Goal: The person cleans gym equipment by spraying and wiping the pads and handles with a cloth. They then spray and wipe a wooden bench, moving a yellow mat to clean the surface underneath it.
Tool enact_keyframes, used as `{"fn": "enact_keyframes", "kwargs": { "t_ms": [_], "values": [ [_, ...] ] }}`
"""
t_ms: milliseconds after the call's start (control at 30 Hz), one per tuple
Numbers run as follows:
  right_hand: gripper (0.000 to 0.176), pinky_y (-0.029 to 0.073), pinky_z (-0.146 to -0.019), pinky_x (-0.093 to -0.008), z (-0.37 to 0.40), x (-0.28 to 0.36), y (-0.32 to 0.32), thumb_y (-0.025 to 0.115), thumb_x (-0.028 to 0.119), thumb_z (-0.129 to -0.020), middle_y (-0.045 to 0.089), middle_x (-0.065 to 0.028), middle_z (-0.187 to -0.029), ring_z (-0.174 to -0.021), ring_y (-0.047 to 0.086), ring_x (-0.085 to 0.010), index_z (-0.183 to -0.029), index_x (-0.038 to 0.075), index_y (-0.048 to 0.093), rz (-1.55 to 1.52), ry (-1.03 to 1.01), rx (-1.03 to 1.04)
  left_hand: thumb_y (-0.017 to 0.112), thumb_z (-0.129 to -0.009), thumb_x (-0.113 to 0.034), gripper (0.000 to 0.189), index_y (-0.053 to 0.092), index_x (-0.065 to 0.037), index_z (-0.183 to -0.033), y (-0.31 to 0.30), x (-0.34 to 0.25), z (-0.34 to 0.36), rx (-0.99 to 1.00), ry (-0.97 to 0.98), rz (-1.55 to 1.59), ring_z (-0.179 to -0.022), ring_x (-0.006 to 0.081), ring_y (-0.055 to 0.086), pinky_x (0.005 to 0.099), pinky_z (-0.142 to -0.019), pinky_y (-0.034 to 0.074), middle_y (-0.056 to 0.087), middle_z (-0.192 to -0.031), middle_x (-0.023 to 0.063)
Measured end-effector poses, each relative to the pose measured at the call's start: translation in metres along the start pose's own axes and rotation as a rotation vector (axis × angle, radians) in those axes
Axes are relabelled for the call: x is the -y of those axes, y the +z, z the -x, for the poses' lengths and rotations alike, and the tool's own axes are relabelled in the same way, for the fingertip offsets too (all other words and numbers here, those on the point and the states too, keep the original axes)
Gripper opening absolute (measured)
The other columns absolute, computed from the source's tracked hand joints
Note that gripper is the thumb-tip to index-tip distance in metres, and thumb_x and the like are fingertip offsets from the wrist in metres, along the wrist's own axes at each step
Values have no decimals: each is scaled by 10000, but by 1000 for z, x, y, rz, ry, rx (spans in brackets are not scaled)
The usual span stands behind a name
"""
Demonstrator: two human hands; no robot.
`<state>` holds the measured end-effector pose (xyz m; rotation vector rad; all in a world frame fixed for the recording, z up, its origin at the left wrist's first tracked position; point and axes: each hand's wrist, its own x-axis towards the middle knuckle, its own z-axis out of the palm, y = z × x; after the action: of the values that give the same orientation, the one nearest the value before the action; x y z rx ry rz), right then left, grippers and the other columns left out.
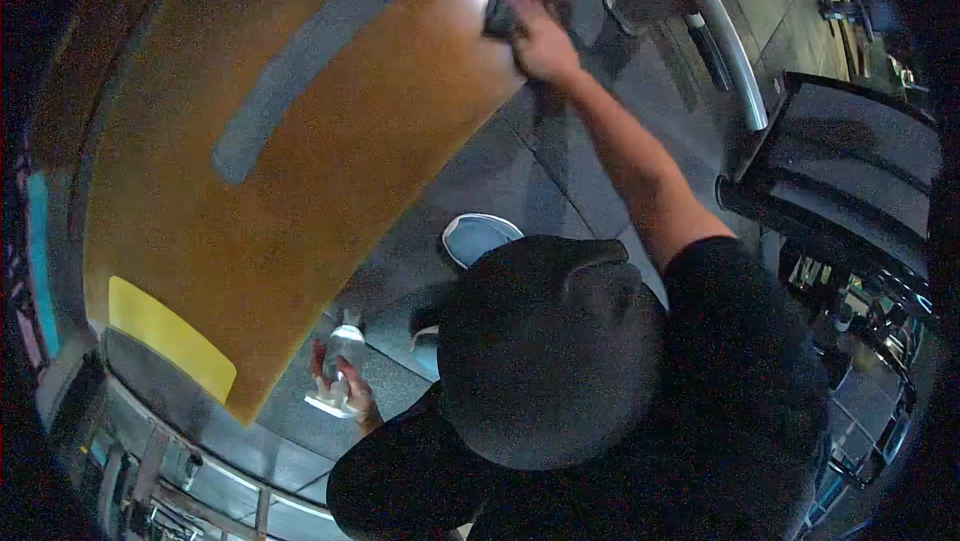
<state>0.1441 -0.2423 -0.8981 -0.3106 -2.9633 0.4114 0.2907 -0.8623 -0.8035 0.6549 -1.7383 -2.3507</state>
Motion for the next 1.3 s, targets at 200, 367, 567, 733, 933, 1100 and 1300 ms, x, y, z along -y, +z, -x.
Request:
{"fn": "enact_keyframes", "kwargs": {
  "t_ms": [200, 367, 567, 733, 933, 1100, 1300],
  "values": [
    [803, 192, -1254, -558, -3, 11, 14, 627, 213, -918, 297, -205, -1654, -1542, 231, -412, -1622, 100, 258, 95, 75, -43, 606, -1029, -220, 452, 556, 97, -1347, -33, 12, -11, 327, 391, -948, -1163, 353, 642, 437, -1020, 506, 630, -1303, 243],
    [753, 222, -1245, -546, 23, 128, 15, 661, 69, -807, 367, -184, -1621, -1538, 260, -404, -1528, 95, 446, -191, -221, 50, 617, -1027, -203, 427, 569, 81, -1341, -22, 9, -9, 273, 403, -959, -1158, 332, 649, 422, -1008, 514, 642, -1311, 211],
    [688, 228, -1245, -533, 63, 347, 61, 608, 281, -886, 331, -239, -1630, -1520, 307, -386, -1506, 19, 462, -278, -968, 408, 611, -1032, -196, 406, 578, 58, -1347, -41, 25, -17, 325, 617, -884, -1147, 310, 657, 415, -998, 520, 647, -1308, 200],
    [801, 83, -1283, -549, 57, 441, 90, 607, 563, -925, 244, -156, -1688, -1573, 166, -361, -1590, 179, 378, -265, -1186, 545, 610, -1030, -219, 434, 564, 60, -1358, -33, 12, -9, 311, 398, -939, -1182, 346, 638, 436, -1021, 507, 615, -1356, 210],
    [751, 249, -1241, -494, -29, 322, 78, 745, 204, -768, 431, -128, -1590, -1507, 333, -326, -1479, 138, 513, -317, -744, 249, 604, -1036, -290, 449, 569, 19, -1360, -37, 6, -4, 325, 344, -1085, -1228, 350, 608, 447, -1054, 473, 602, -1386, 189],
    [738, 212, -1269, -490, -83, 115, 45, 643, 198, -901, 302, -111, -1674, -1549, 250, -349, -1591, 203, 380, -42, -304, 96, 619, -1032, -273, 435, 565, 10, -1358, -35, -1, -6, 316, 316, -1091, -1244, 338, 591, 442, -1076, 452, 607, -1385, 181],
    [811, 125, -1284, -489, -110, -35, 32, 603, 180, -932, 227, -126, -1700, -1582, 131, -351, -1648, 185, 222, 26, -6, -55, 655, -1016, -214, 447, 531, 18, -1377, -25, 3, -5, 297, 339, -981, -1230, 324, 597, 447, -1066, 467, 603, -1386, 193]
  ]
}}
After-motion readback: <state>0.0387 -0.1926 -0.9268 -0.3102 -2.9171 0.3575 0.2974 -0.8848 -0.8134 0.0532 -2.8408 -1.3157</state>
